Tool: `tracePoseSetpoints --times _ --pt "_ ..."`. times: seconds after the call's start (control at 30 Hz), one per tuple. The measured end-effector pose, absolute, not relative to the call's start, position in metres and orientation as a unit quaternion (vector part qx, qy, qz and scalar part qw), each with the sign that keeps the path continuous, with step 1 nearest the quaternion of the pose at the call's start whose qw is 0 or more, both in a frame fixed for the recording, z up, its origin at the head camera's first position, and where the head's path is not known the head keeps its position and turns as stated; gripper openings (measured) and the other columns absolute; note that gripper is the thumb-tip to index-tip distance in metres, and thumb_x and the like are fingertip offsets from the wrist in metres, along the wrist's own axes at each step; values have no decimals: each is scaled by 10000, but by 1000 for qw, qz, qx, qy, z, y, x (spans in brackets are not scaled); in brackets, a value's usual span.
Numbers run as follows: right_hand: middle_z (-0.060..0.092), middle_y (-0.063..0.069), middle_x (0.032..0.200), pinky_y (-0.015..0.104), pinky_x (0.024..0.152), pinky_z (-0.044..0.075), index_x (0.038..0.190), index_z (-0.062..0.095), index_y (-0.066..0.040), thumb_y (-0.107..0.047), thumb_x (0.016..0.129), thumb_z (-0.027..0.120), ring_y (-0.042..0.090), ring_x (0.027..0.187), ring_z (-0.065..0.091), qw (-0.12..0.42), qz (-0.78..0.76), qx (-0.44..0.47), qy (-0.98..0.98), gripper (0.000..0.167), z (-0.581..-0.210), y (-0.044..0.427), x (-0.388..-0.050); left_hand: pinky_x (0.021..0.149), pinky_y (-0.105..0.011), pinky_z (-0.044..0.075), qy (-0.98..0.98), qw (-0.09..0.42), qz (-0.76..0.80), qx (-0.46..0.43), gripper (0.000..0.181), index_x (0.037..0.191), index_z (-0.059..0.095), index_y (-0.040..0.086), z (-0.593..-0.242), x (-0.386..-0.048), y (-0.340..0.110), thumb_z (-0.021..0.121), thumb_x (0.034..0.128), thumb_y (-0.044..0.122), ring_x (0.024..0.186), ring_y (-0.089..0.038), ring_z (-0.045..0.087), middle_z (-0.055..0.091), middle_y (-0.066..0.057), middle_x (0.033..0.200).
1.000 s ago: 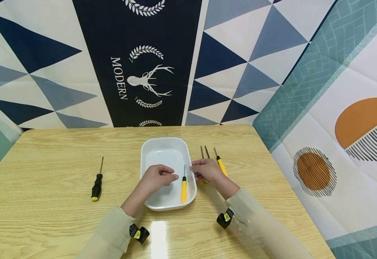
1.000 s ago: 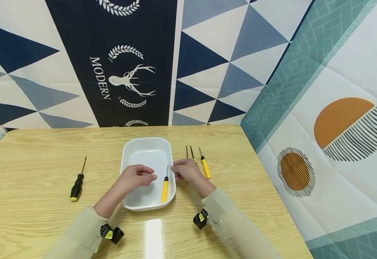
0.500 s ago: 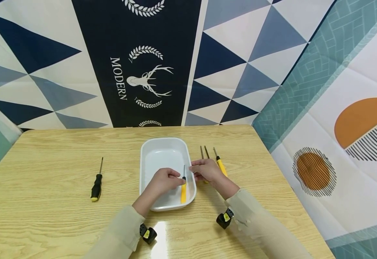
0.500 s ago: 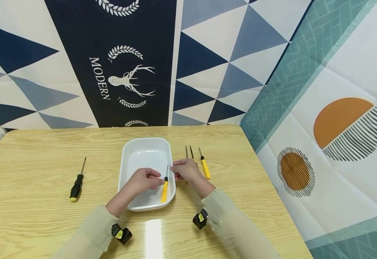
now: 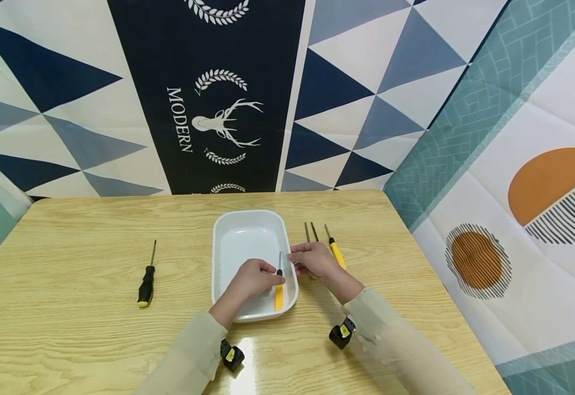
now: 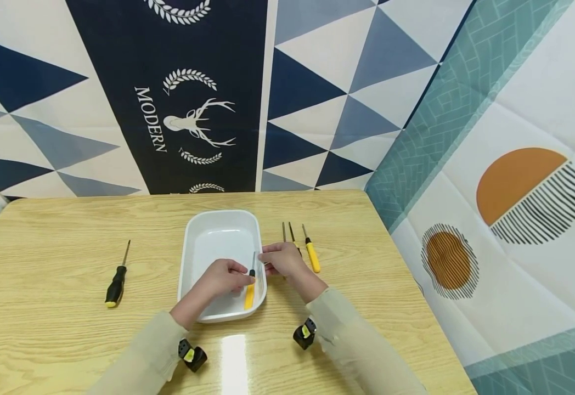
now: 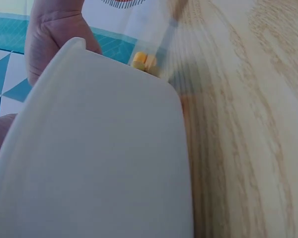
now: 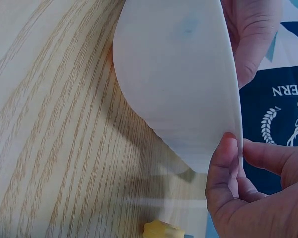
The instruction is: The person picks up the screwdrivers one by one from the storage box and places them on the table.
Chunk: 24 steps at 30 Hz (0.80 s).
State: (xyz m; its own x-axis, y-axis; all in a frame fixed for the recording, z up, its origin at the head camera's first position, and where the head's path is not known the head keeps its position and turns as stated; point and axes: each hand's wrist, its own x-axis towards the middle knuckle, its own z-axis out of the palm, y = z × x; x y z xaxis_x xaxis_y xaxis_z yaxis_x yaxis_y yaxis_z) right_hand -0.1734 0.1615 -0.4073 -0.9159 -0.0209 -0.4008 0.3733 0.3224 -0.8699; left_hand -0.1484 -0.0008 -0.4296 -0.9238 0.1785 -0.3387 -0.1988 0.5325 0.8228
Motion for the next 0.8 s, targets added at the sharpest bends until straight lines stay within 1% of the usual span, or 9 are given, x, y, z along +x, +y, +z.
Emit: tracePoseSetpoints --times 0.13,0.4,0.57,0.8 --pt "638 106 845 226 584 553 1116 634 20 -88 876 634 119 614 567 173 -572 111 794 263 -408 162 -173 569 -206 457 859 197 473 -6 366 1002 639 26 -430 -147 0 748 770 287 627 -126 575 638 -51 719" --pt "632 83 832 201 558 545 1119 632 18 -95 881 633 122 627 571 171 -568 112 797 263 -407 161 -173 560 -196 424 870 199 451 -7 343 953 624 40 -431 -146 2 755 754 286 628 -126 548 592 -34 621" --pt "630 79 828 207 566 548 1127 629 20 -94 881 632 120 624 570 174 -569 110 796 271 -406 162 -173 558 -195 415 874 201 442 -12 332 937 618 45 -431 -147 4 756 755 286 634 -128 540 577 -24 610" --pt "628 71 816 193 548 541 1133 622 31 -88 878 635 114 616 570 175 -575 111 792 282 -407 162 -173 531 -194 401 876 194 442 -11 295 866 600 46 -435 -149 10 770 740 253 577 -125 515 534 -10 582"
